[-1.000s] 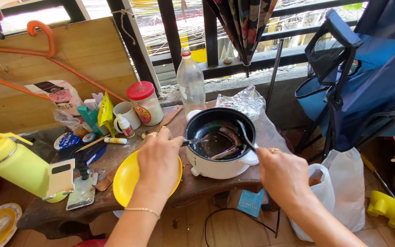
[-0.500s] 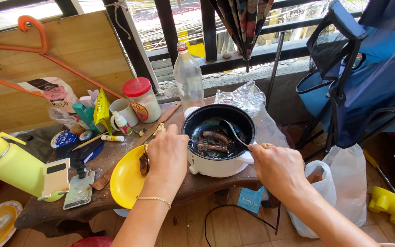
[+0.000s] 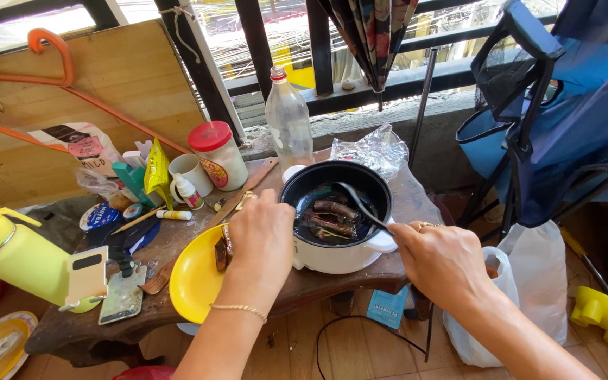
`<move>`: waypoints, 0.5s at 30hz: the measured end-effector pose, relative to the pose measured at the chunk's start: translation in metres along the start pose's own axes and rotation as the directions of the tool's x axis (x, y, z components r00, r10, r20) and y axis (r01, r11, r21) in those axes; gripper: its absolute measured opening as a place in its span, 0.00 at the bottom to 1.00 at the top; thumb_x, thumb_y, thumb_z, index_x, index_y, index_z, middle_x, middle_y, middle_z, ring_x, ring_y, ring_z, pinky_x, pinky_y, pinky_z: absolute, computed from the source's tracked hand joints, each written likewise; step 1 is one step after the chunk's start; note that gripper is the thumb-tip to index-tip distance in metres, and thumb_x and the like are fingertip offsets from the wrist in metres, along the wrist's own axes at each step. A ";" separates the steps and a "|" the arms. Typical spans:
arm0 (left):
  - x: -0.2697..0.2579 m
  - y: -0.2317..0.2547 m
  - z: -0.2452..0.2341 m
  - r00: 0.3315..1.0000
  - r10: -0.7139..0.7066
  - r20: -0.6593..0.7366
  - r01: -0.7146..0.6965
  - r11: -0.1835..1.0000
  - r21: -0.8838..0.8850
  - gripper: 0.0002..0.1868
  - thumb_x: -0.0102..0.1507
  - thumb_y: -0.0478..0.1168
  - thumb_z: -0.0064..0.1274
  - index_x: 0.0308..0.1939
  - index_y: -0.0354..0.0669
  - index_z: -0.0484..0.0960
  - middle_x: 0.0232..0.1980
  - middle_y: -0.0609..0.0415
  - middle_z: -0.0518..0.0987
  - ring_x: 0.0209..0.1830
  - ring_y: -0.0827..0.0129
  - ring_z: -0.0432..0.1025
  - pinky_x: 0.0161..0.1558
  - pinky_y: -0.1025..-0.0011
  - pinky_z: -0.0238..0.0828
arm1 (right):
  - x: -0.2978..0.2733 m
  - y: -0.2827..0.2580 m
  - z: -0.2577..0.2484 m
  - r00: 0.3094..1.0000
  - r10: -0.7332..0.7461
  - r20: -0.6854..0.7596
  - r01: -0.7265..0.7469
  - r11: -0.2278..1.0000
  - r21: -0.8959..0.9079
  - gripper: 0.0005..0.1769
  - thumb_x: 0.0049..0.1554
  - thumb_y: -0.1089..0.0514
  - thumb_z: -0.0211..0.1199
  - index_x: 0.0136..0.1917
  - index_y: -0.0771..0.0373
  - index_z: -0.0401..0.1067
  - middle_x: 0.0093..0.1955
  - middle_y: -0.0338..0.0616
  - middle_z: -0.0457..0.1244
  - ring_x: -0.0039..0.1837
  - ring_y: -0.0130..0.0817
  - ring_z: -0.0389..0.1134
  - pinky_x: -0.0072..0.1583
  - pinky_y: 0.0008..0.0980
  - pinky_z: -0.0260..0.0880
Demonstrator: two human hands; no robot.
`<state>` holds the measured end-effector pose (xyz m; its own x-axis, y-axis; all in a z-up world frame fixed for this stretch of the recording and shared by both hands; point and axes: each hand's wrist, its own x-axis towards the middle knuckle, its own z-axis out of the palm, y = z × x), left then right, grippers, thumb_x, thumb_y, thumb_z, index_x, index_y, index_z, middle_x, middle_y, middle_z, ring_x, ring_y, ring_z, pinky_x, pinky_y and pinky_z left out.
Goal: Frying pieces of fish in a small electric cooker.
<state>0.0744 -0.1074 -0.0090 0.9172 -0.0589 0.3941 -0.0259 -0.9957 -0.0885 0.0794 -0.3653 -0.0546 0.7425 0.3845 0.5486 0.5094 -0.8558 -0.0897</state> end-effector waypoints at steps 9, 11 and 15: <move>-0.013 -0.001 0.016 0.999 -0.037 0.000 0.037 0.995 -0.094 0.08 0.56 0.34 0.55 0.32 0.49 0.89 0.42 0.48 0.78 0.45 0.53 0.76 0.42 0.58 0.77 | -0.003 0.008 -0.010 0.998 -0.057 0.040 0.056 0.998 0.019 0.10 0.53 0.54 0.62 0.45 0.54 0.81 0.37 0.40 0.71 0.35 0.43 0.71 0.36 0.42 0.69; -0.013 0.001 0.020 0.999 -0.045 -0.005 0.044 0.992 -0.114 0.07 0.57 0.34 0.56 0.33 0.48 0.89 0.42 0.48 0.78 0.45 0.53 0.76 0.42 0.58 0.77 | -0.002 0.008 -0.014 0.996 -0.036 0.076 0.035 0.999 0.016 0.11 0.54 0.54 0.62 0.48 0.52 0.82 0.36 0.40 0.71 0.35 0.44 0.71 0.36 0.42 0.69; -0.015 0.004 0.026 0.999 -0.053 0.009 0.054 0.992 -0.112 0.08 0.56 0.34 0.56 0.34 0.50 0.90 0.42 0.48 0.78 0.44 0.53 0.76 0.42 0.59 0.78 | 0.000 0.008 -0.020 0.991 -0.029 0.132 0.025 0.999 0.032 0.13 0.54 0.54 0.62 0.50 0.51 0.82 0.34 0.42 0.71 0.35 0.44 0.72 0.37 0.43 0.70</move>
<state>0.0708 -0.1082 -0.0393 0.9208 -0.0051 0.3900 -0.0206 -0.9992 0.0356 0.0750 -0.3791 -0.0387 0.7785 0.4514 0.4360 0.5413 -0.8346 -0.1025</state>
